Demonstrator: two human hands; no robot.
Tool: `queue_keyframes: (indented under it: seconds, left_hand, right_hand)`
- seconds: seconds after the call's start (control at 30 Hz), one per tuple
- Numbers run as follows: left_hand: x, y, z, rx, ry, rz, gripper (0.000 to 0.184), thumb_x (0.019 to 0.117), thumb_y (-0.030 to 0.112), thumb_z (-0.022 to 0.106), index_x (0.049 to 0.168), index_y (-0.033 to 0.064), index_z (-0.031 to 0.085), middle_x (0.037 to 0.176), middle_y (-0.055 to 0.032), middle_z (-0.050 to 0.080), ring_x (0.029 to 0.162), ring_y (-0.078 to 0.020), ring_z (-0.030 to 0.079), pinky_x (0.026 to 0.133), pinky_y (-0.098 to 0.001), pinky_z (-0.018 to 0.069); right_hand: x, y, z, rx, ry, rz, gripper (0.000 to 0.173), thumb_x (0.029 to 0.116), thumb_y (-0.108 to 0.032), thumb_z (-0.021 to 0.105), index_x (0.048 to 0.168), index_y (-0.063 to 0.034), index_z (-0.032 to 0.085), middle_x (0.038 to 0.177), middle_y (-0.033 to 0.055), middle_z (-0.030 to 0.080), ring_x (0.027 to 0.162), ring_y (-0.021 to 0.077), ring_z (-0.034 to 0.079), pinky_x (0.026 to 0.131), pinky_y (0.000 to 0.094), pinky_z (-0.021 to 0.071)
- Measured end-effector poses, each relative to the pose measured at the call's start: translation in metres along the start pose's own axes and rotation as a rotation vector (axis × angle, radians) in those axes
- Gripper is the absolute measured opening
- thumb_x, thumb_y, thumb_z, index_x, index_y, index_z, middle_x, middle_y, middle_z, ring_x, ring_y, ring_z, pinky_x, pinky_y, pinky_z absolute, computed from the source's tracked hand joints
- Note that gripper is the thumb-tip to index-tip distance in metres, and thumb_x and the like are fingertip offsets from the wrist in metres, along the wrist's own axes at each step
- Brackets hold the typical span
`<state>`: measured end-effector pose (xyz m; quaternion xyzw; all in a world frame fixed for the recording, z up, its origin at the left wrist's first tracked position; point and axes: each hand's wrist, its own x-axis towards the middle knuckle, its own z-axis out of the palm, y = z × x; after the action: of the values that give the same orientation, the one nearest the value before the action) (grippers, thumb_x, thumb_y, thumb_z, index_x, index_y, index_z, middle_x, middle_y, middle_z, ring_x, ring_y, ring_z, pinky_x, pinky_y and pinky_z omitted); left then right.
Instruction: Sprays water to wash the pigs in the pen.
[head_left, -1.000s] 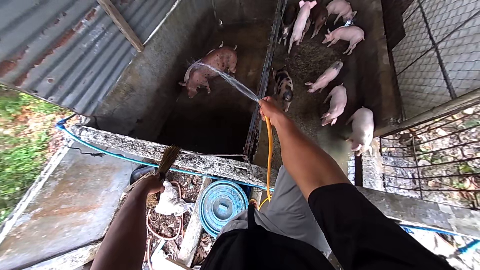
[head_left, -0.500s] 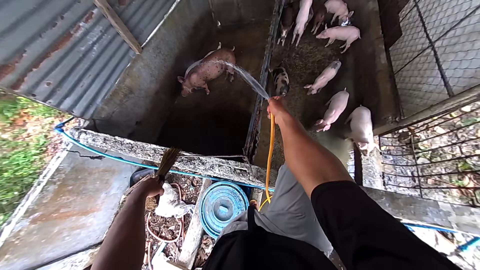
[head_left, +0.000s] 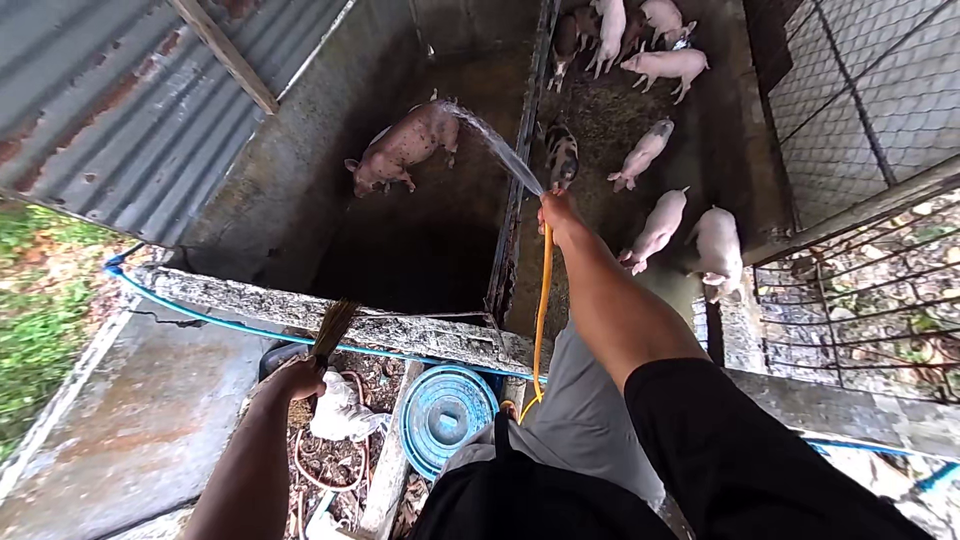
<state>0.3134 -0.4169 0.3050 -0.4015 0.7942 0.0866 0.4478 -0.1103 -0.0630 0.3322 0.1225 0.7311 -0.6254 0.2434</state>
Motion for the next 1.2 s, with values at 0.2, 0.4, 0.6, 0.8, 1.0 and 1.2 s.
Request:
queue_keyframes:
  seconds: [0.2,0.4,0.6,0.8,1.0,1.2]
  left_hand:
    - [0.011,-0.006,0.004,0.027,0.006,0.002,0.087,0.0871,0.036,0.078,0.157,0.0046,0.037,0.146,-0.0267,0.054,0.139,-0.043,0.05,0.11,-0.0668,0.0406]
    - [0.005,-0.005,0.003,-0.004,0.014,0.011,0.09,0.0873,0.034,0.079,0.159,0.0043,0.034,0.146,-0.0281,0.054,0.139,-0.0448,0.05,0.111,-0.0675,0.0397]
    - [0.006,-0.005,0.005,-0.009,0.014,0.004,0.088,0.0873,0.032,0.08,0.158,0.003,0.036,0.147,-0.0279,0.053,0.139,-0.0434,0.05,0.111,-0.0655,0.0397]
    - [0.011,-0.006,0.006,0.013,0.012,-0.008,0.089,0.0862,0.036,0.079,0.158,0.0058,0.036,0.147,-0.0269,0.054,0.138,-0.0436,0.051,0.109,-0.0672,0.0411]
    - [0.009,-0.003,0.006,0.016,0.013,-0.008,0.087,0.0867,0.035,0.079,0.157,0.006,0.038,0.144,-0.0275,0.055,0.137,-0.0437,0.052,0.109,-0.0669,0.0417]
    - [0.007,-0.002,0.004,0.007,0.01,-0.006,0.086,0.0874,0.033,0.079,0.157,0.0038,0.037,0.146,-0.0279,0.054,0.138,-0.0434,0.051,0.111,-0.0653,0.0406]
  right_hand:
    - [0.0,0.002,-0.002,-0.008,-0.001,0.007,0.026,0.1091,-0.027,0.046,0.13,-0.0125,0.051,0.074,0.0021,0.047,0.055,0.0129,0.046,0.05,0.0295,0.0421]
    - [0.003,0.009,-0.004,-0.029,-0.007,0.022,0.03,0.1087,-0.029,0.046,0.133,-0.0113,0.049,0.077,0.0031,0.047,0.058,0.0143,0.047,0.052,0.0318,0.0434]
    - [0.001,0.009,-0.006,-0.057,-0.024,0.033,0.029,0.1091,-0.029,0.046,0.131,-0.0112,0.052,0.077,0.0027,0.048,0.057,0.0133,0.047,0.051,0.03,0.043]
    - [0.004,0.013,-0.007,-0.093,-0.052,0.047,0.026,0.1087,-0.027,0.047,0.127,-0.0092,0.053,0.074,0.0021,0.047,0.054,0.0124,0.046,0.049,0.0284,0.0426]
    - [0.007,0.028,-0.013,-0.14,-0.023,0.115,0.029,0.109,-0.031,0.046,0.122,-0.0074,0.057,0.078,0.0039,0.048,0.059,0.0143,0.046,0.053,0.0314,0.0429]
    - [0.007,0.04,-0.017,-0.202,-0.017,0.216,0.031,0.1085,-0.032,0.044,0.113,-0.0046,0.057,0.078,0.0037,0.047,0.056,0.0134,0.045,0.053,0.0305,0.0435]
